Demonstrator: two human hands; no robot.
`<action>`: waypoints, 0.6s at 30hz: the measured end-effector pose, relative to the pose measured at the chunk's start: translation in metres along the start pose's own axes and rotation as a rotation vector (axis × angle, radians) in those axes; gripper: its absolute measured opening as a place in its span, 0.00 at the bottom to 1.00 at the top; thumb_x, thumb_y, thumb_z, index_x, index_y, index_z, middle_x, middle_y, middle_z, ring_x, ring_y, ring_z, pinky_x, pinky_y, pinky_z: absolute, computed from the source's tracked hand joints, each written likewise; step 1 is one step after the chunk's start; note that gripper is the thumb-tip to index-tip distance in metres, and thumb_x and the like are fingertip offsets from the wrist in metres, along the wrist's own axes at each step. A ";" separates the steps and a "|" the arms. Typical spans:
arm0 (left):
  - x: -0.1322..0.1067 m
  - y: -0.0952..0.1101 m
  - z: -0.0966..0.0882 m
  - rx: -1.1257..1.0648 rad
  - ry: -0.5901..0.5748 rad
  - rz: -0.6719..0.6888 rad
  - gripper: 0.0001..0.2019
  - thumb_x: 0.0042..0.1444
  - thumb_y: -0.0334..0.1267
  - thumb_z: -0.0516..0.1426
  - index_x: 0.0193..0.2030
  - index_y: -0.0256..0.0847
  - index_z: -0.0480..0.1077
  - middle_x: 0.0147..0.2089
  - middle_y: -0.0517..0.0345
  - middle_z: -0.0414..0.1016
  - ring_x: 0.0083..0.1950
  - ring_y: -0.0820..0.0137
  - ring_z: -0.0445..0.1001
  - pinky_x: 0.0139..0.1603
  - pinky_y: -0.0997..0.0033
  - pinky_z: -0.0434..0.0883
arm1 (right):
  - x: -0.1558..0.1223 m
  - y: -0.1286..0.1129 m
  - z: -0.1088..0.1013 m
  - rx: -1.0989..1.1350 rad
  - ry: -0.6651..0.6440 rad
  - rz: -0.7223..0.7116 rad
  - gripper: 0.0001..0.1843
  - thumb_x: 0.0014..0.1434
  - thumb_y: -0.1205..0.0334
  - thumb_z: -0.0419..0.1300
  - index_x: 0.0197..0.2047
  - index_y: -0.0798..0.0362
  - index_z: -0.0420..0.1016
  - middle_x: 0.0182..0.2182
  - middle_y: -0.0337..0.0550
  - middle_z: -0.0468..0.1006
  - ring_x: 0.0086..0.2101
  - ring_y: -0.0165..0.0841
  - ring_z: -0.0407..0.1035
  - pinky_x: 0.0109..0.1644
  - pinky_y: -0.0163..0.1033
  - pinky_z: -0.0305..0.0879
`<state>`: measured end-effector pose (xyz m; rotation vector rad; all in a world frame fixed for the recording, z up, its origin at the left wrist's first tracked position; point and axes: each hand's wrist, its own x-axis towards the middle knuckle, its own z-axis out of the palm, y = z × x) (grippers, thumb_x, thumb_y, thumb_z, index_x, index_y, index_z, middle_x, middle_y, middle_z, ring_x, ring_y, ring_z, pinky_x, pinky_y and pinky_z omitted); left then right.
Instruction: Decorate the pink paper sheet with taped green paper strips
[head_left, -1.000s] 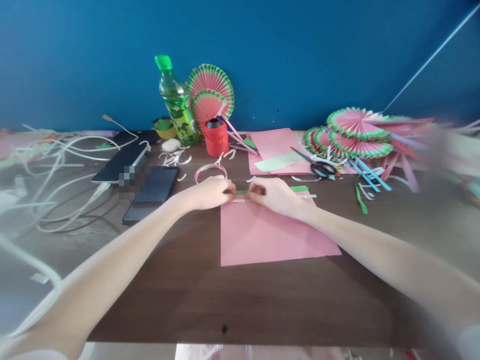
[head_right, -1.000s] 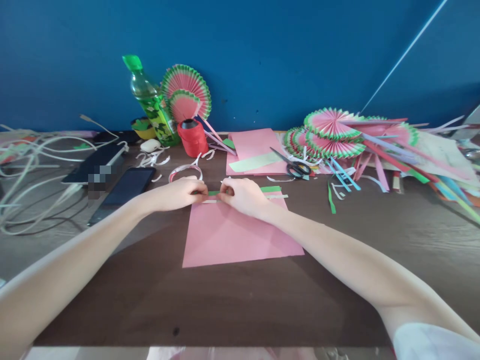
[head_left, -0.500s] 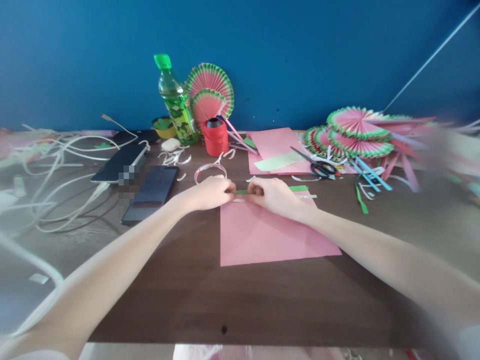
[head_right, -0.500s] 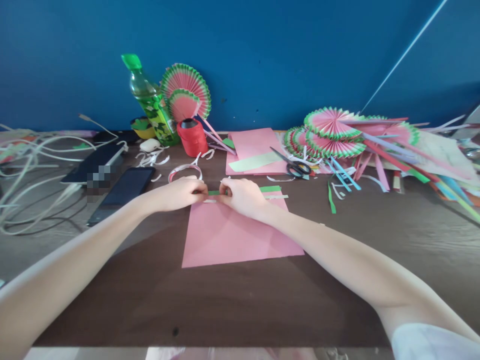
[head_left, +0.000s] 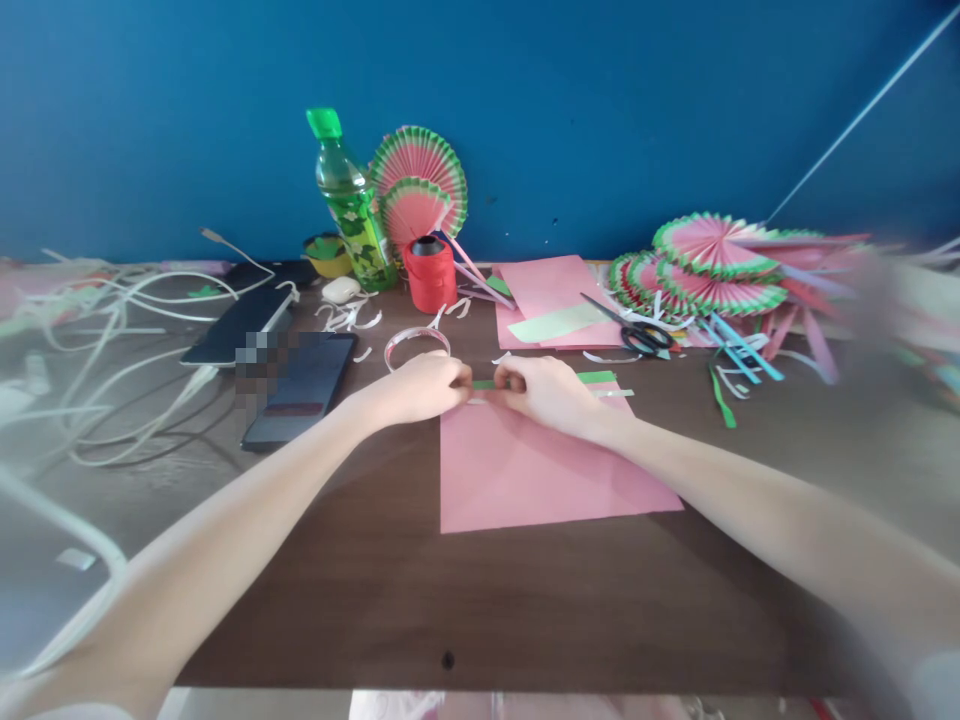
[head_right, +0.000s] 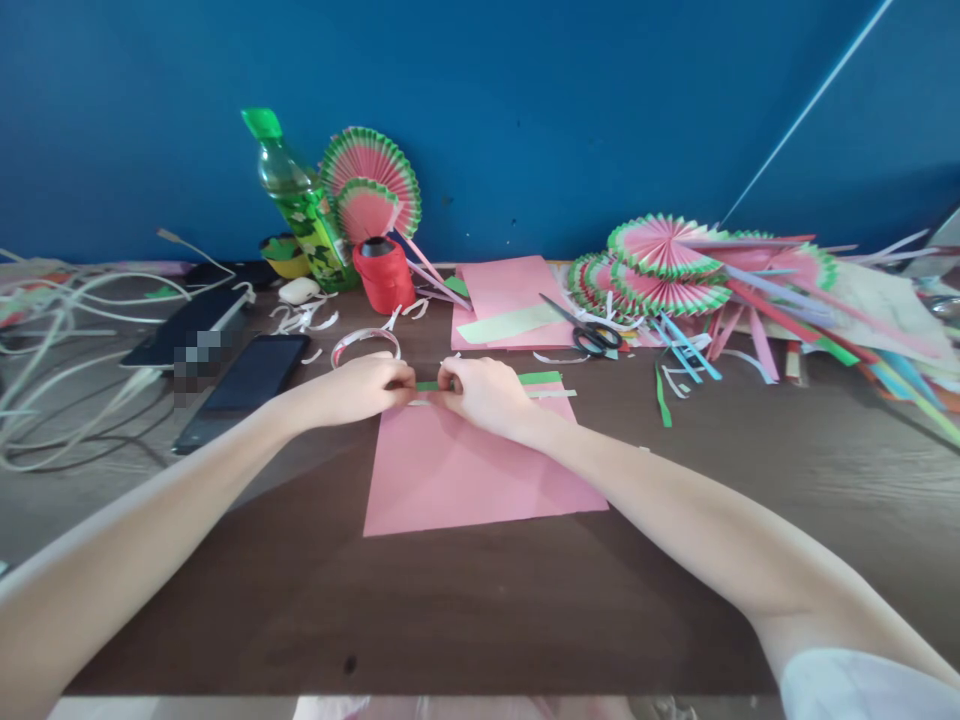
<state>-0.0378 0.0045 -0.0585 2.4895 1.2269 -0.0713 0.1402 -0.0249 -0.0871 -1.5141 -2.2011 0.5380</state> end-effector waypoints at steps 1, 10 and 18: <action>0.000 -0.001 0.000 -0.009 -0.002 0.001 0.10 0.49 0.36 0.46 0.28 0.39 0.68 0.29 0.55 0.68 0.32 0.69 0.65 0.30 0.72 0.57 | 0.000 0.000 0.000 0.001 -0.002 0.000 0.10 0.52 0.55 0.57 0.27 0.53 0.65 0.21 0.34 0.66 0.22 0.25 0.56 0.26 0.32 0.47; 0.003 -0.011 0.000 -0.100 -0.030 0.023 0.12 0.50 0.40 0.46 0.31 0.39 0.69 0.33 0.56 0.70 0.34 0.69 0.67 0.34 0.72 0.59 | -0.001 0.002 -0.001 0.004 -0.007 -0.038 0.08 0.52 0.57 0.57 0.28 0.53 0.66 0.21 0.34 0.65 0.22 0.25 0.56 0.26 0.32 0.47; 0.001 -0.010 -0.002 -0.142 -0.033 0.038 0.12 0.51 0.40 0.46 0.32 0.39 0.68 0.33 0.57 0.69 0.35 0.69 0.67 0.34 0.72 0.59 | -0.003 0.008 0.001 -0.003 0.073 -0.134 0.05 0.50 0.69 0.54 0.32 0.53 0.69 0.21 0.34 0.66 0.23 0.26 0.59 0.28 0.31 0.50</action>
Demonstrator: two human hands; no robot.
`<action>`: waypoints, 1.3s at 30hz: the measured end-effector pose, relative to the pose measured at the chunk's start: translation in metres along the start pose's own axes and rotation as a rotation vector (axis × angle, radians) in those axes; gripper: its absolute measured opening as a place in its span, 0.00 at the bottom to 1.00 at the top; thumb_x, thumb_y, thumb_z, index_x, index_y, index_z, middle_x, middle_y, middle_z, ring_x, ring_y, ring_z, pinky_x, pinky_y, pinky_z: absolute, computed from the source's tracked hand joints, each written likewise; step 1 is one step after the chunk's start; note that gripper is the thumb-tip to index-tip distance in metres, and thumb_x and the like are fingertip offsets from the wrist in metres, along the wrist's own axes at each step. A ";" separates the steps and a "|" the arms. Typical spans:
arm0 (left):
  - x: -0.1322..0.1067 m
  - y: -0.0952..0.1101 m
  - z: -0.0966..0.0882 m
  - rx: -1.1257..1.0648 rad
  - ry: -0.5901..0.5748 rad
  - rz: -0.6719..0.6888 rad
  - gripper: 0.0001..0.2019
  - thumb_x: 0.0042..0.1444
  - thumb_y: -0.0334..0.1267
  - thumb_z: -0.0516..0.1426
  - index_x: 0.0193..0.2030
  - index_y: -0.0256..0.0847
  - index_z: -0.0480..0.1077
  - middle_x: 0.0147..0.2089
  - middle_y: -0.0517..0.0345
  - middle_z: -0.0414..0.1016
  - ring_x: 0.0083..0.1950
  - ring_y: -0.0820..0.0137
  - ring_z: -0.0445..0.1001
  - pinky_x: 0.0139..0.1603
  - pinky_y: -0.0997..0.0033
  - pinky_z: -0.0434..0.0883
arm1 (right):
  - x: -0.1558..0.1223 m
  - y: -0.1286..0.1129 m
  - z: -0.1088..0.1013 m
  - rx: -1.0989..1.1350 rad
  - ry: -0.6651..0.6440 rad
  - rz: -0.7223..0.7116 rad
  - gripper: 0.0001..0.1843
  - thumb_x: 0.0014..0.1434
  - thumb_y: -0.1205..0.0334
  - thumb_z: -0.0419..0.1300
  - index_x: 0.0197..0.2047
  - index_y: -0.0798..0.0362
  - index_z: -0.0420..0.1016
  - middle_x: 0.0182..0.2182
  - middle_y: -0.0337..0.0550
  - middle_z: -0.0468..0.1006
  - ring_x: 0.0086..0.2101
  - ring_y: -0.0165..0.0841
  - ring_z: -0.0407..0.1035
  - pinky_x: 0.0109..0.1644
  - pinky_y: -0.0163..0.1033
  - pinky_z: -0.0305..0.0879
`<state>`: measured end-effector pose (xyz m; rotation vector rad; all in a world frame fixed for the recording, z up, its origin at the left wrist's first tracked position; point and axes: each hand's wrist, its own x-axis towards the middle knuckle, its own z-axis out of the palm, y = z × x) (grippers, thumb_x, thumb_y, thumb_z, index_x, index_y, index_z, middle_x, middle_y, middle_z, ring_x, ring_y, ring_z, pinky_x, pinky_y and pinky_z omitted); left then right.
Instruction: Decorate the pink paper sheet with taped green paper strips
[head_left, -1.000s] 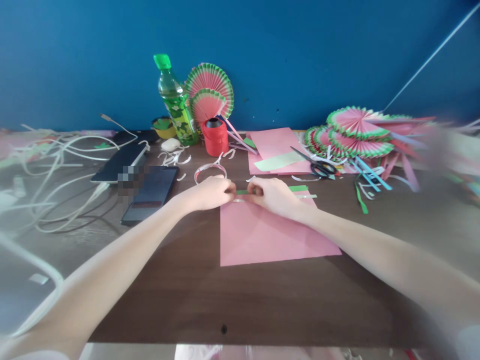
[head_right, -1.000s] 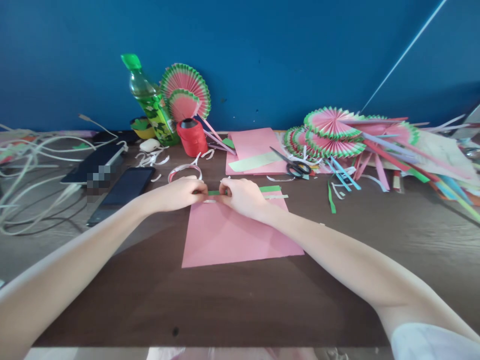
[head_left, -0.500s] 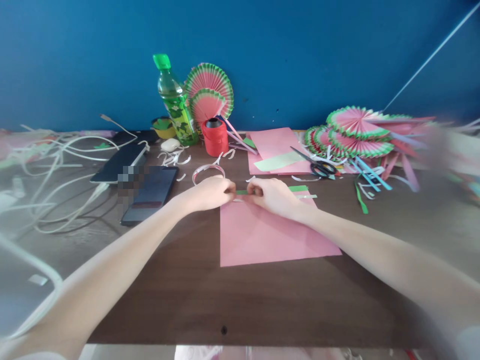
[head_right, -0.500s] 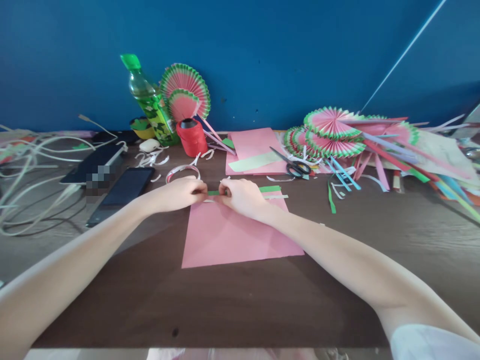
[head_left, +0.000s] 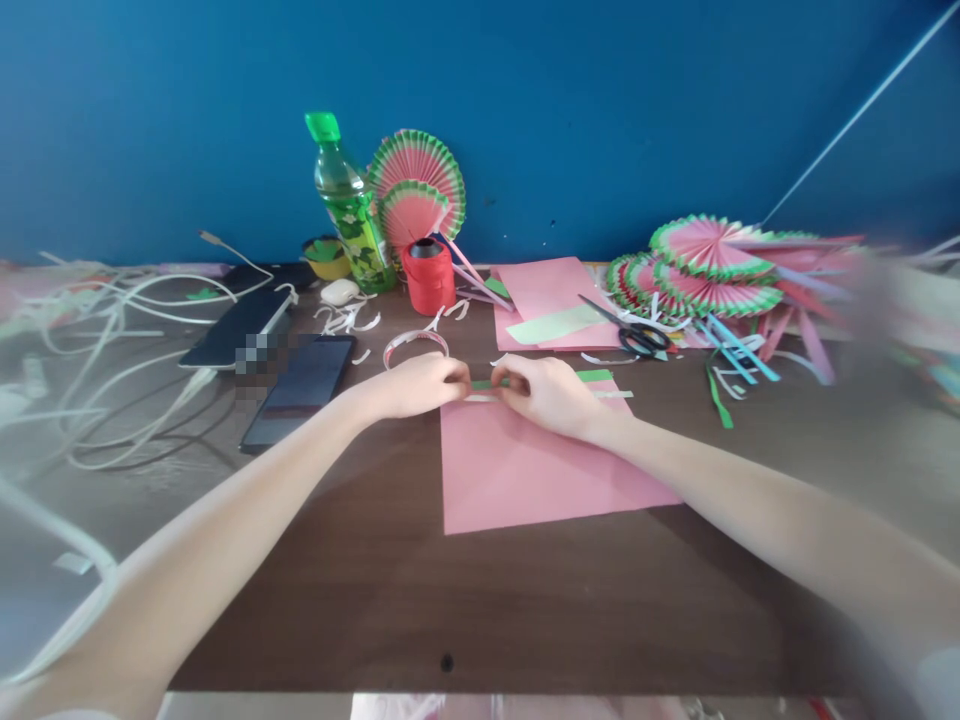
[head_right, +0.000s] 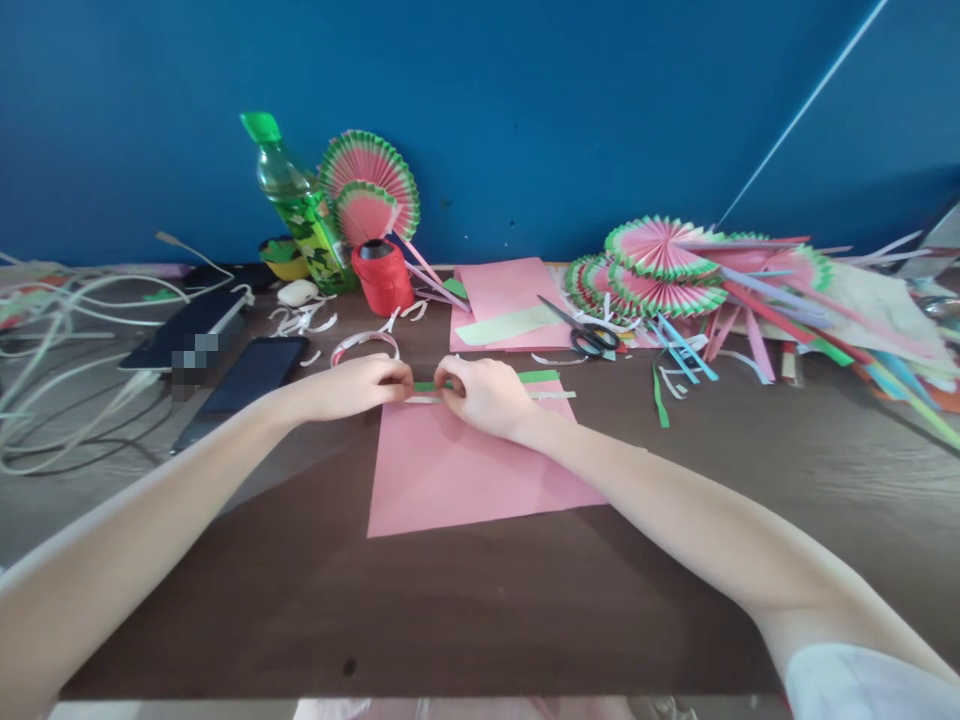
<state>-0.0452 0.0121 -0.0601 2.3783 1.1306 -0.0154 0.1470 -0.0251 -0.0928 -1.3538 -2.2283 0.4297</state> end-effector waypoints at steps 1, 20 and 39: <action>0.000 -0.001 0.000 -0.004 0.003 0.007 0.12 0.52 0.40 0.46 0.32 0.39 0.68 0.33 0.57 0.69 0.35 0.69 0.66 0.34 0.72 0.59 | -0.001 -0.001 0.000 -0.020 0.044 -0.032 0.06 0.50 0.69 0.53 0.33 0.53 0.69 0.21 0.35 0.67 0.23 0.26 0.59 0.28 0.32 0.51; -0.006 0.018 -0.002 -0.146 -0.088 -0.026 0.10 0.48 0.34 0.46 0.29 0.39 0.67 0.33 0.61 0.71 0.37 0.70 0.68 0.38 0.73 0.60 | -0.008 -0.011 0.006 -0.042 -0.069 -0.121 0.06 0.55 0.61 0.54 0.32 0.53 0.68 0.24 0.38 0.71 0.24 0.27 0.61 0.28 0.32 0.50; -0.006 0.017 0.007 -0.085 0.127 -0.073 0.13 0.52 0.46 0.48 0.32 0.39 0.66 0.33 0.57 0.72 0.33 0.69 0.68 0.33 0.71 0.61 | -0.005 -0.001 0.005 0.211 -0.013 -0.021 0.06 0.53 0.65 0.51 0.29 0.54 0.68 0.21 0.36 0.68 0.22 0.26 0.59 0.27 0.31 0.52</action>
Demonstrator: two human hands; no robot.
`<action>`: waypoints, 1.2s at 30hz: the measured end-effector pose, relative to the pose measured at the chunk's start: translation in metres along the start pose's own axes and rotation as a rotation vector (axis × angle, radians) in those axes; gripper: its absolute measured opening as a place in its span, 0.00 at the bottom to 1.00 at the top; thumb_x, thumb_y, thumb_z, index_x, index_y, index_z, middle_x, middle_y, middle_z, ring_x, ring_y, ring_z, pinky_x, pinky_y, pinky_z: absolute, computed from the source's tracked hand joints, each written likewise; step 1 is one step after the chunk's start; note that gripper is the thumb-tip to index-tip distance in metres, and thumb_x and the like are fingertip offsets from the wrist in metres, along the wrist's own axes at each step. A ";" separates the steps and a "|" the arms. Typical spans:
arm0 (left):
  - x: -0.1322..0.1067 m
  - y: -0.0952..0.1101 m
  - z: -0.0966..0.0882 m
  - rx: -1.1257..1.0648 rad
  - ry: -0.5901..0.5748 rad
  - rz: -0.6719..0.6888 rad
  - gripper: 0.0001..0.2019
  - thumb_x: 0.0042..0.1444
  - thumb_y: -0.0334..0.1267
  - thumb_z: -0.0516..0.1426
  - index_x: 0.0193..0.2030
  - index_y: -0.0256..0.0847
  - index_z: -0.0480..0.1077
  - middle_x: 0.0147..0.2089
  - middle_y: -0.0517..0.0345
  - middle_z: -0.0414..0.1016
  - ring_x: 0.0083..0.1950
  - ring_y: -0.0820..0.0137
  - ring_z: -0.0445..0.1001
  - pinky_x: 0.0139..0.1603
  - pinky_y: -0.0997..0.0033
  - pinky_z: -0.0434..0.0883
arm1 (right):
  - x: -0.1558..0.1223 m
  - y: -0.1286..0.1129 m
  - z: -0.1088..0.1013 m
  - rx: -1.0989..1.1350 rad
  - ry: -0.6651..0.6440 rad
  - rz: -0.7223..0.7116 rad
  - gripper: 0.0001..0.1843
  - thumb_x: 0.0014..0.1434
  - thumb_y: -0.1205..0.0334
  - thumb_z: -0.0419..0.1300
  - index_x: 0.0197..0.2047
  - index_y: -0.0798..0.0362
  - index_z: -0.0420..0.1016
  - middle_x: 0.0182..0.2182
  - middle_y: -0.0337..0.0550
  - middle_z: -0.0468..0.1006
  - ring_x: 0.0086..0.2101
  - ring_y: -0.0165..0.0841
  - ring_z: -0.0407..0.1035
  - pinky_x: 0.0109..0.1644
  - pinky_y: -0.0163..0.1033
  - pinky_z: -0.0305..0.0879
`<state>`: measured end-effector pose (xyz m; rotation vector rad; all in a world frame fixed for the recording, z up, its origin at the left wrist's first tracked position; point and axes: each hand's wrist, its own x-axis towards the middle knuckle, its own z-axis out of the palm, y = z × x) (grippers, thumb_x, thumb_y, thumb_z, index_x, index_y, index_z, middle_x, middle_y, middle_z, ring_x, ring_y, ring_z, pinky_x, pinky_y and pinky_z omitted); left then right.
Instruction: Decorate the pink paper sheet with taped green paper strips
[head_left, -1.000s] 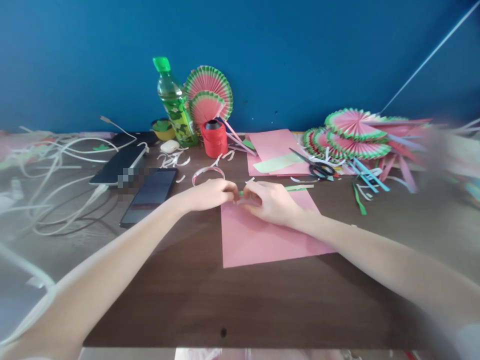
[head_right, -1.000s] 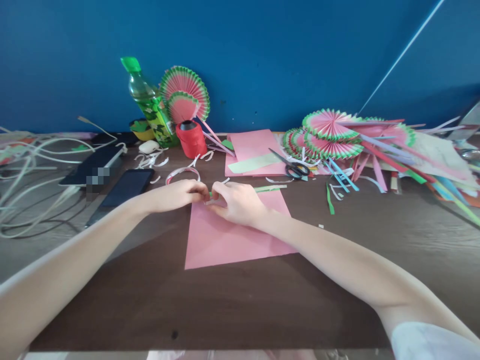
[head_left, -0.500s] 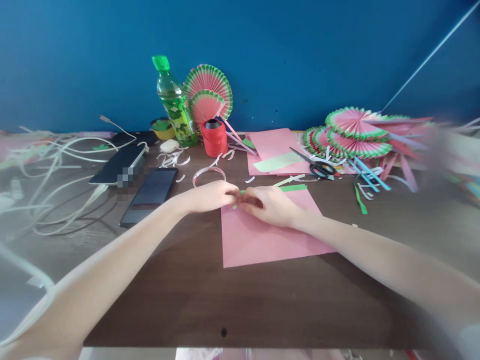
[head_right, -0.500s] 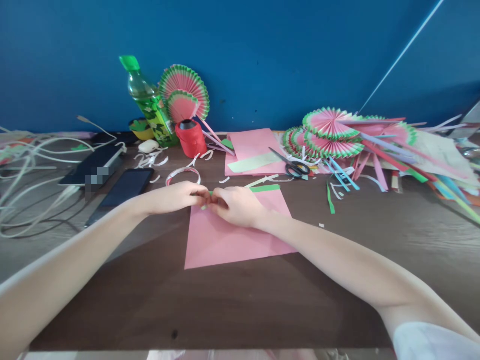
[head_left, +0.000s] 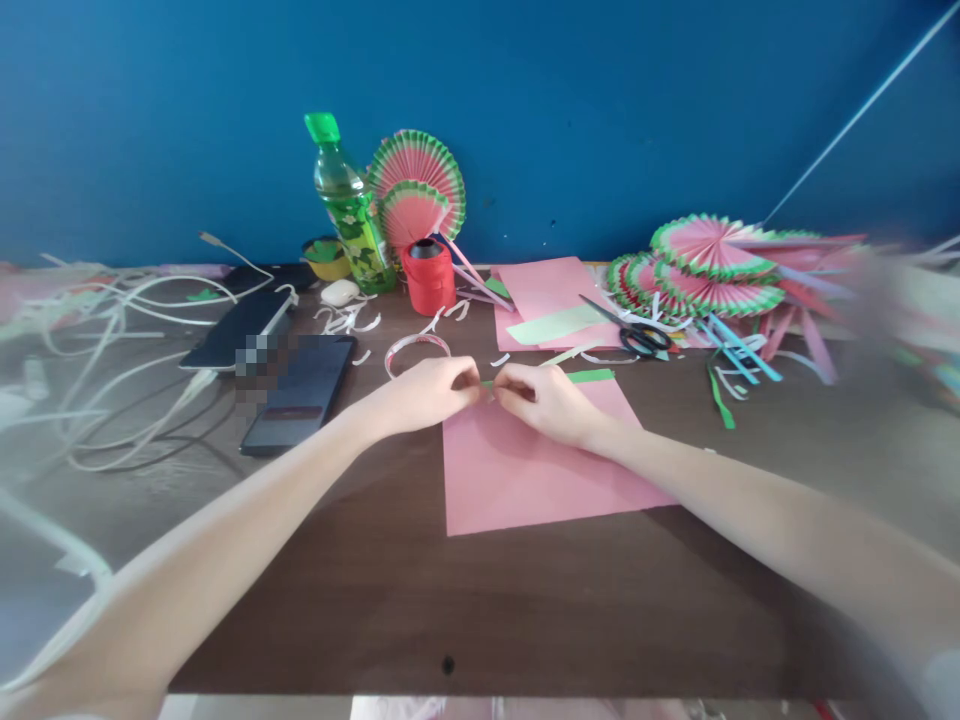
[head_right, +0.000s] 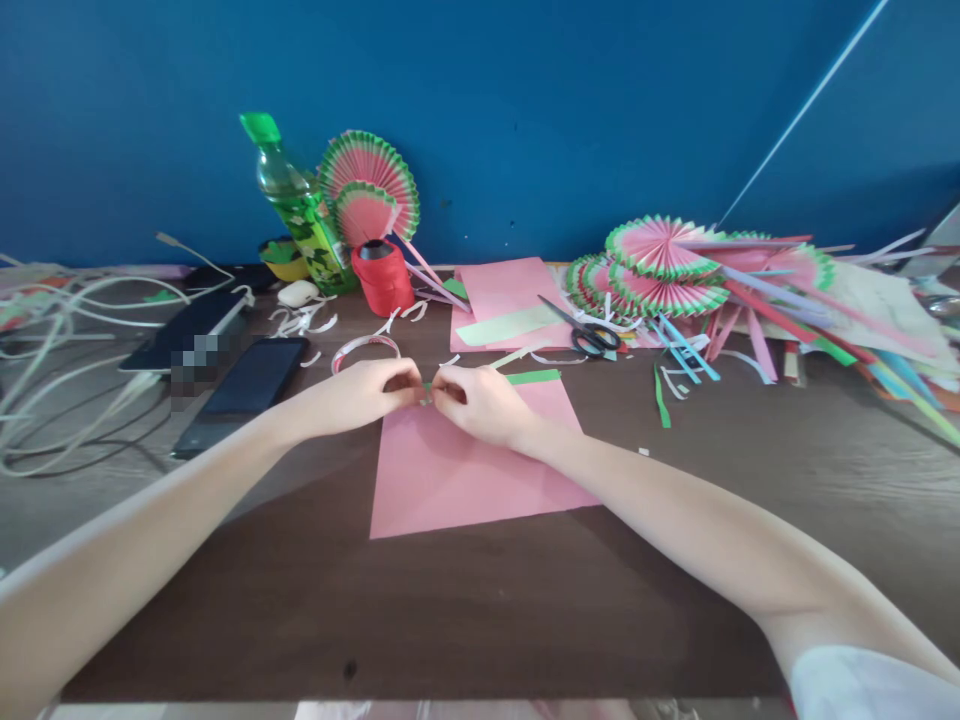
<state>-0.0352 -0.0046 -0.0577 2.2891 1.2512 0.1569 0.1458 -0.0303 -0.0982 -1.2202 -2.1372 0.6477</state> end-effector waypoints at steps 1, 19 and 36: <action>0.000 0.001 0.001 -0.011 -0.017 -0.009 0.14 0.53 0.47 0.48 0.32 0.39 0.66 0.32 0.57 0.72 0.33 0.69 0.69 0.33 0.71 0.61 | 0.000 0.000 0.000 0.007 0.003 0.005 0.06 0.53 0.65 0.51 0.29 0.54 0.68 0.21 0.36 0.68 0.22 0.26 0.59 0.28 0.32 0.52; 0.007 -0.008 0.018 -0.779 -0.095 -0.009 0.10 0.45 0.26 0.55 0.36 0.36 0.61 0.31 0.56 0.72 0.32 0.72 0.73 0.36 0.68 0.70 | 0.002 0.001 -0.002 0.196 0.068 0.027 0.06 0.53 0.66 0.50 0.28 0.55 0.66 0.25 0.39 0.72 0.27 0.28 0.64 0.32 0.33 0.57; 0.007 -0.008 0.019 -0.772 -0.132 -0.024 0.14 0.45 0.25 0.54 0.40 0.34 0.70 0.38 0.55 0.73 0.32 0.74 0.73 0.36 0.73 0.70 | 0.005 -0.001 -0.006 0.352 0.150 0.179 0.08 0.53 0.64 0.50 0.24 0.54 0.64 0.15 0.31 0.59 0.19 0.24 0.52 0.25 0.32 0.48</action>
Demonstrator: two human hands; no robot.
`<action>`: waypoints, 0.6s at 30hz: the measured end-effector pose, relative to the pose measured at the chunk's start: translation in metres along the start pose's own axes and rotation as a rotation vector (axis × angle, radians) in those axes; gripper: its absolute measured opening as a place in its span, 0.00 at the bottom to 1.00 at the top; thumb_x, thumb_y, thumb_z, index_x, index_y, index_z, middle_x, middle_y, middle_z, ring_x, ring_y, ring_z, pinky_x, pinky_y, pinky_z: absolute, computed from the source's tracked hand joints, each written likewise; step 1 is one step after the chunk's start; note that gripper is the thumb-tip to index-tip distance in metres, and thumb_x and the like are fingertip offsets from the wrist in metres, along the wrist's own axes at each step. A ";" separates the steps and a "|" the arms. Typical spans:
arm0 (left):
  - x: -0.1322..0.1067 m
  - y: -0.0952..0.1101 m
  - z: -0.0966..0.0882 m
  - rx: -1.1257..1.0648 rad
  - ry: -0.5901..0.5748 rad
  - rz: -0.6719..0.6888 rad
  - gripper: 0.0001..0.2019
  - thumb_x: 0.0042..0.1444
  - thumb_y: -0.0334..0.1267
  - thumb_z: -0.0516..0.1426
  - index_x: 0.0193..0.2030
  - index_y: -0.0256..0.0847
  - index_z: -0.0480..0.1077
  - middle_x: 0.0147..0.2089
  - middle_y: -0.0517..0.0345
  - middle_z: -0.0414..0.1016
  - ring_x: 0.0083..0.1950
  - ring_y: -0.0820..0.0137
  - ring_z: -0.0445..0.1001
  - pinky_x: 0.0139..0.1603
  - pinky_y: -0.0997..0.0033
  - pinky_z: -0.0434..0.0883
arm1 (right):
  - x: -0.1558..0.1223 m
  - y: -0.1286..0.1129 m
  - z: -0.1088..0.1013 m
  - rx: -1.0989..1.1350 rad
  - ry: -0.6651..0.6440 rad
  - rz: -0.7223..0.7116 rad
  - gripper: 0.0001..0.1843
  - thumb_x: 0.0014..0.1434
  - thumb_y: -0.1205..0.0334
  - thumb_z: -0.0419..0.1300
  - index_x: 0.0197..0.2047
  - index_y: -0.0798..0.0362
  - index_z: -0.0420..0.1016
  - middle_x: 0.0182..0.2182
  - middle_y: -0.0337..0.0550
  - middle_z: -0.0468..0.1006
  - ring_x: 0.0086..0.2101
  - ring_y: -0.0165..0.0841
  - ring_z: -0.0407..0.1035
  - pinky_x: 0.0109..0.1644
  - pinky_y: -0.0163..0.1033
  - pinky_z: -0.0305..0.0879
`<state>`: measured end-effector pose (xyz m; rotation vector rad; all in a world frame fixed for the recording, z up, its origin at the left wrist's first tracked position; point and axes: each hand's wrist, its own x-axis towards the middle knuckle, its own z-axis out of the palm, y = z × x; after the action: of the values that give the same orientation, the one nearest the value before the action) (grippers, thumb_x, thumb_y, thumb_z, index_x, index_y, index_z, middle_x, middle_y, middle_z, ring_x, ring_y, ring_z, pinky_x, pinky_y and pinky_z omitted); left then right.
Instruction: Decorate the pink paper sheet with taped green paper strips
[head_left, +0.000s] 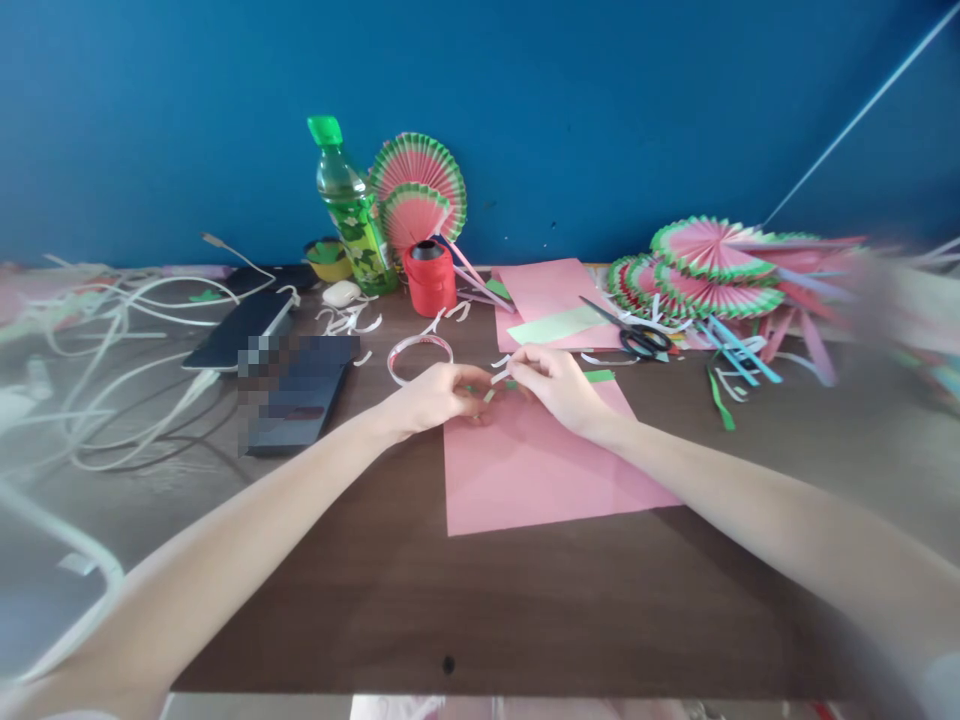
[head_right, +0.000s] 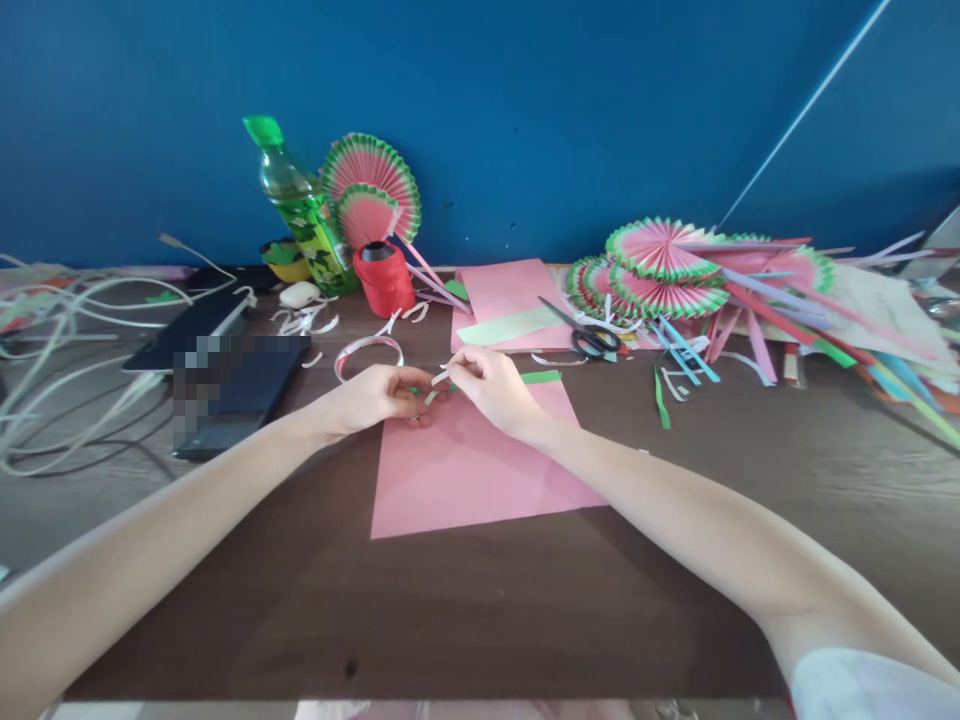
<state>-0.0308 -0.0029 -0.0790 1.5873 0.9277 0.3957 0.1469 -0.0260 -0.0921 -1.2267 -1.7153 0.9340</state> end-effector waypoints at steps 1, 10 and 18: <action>0.000 0.000 0.000 0.001 -0.003 0.004 0.14 0.45 0.25 0.54 0.40 0.34 0.70 0.37 0.55 0.74 0.33 0.73 0.73 0.36 0.73 0.70 | 0.000 0.000 0.000 0.006 -0.006 -0.008 0.07 0.52 0.64 0.50 0.24 0.54 0.63 0.15 0.31 0.58 0.19 0.24 0.52 0.26 0.32 0.48; -0.001 0.000 0.000 0.020 0.004 0.010 0.17 0.45 0.26 0.54 0.44 0.34 0.69 0.39 0.54 0.74 0.32 0.74 0.73 0.36 0.73 0.71 | 0.001 0.003 -0.003 -0.027 -0.009 -0.012 0.06 0.50 0.66 0.50 0.22 0.54 0.59 0.15 0.31 0.57 0.17 0.23 0.50 0.23 0.31 0.46; 0.000 -0.002 -0.001 0.037 -0.006 0.013 0.19 0.44 0.26 0.54 0.46 0.36 0.69 0.36 0.56 0.75 0.34 0.72 0.74 0.39 0.71 0.71 | 0.005 0.004 -0.004 -0.139 -0.040 -0.061 0.05 0.49 0.65 0.52 0.23 0.55 0.63 0.18 0.34 0.64 0.19 0.23 0.54 0.24 0.31 0.51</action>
<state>-0.0324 -0.0026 -0.0801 1.6287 0.9250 0.3844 0.1508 -0.0198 -0.0935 -1.2442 -1.8649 0.8192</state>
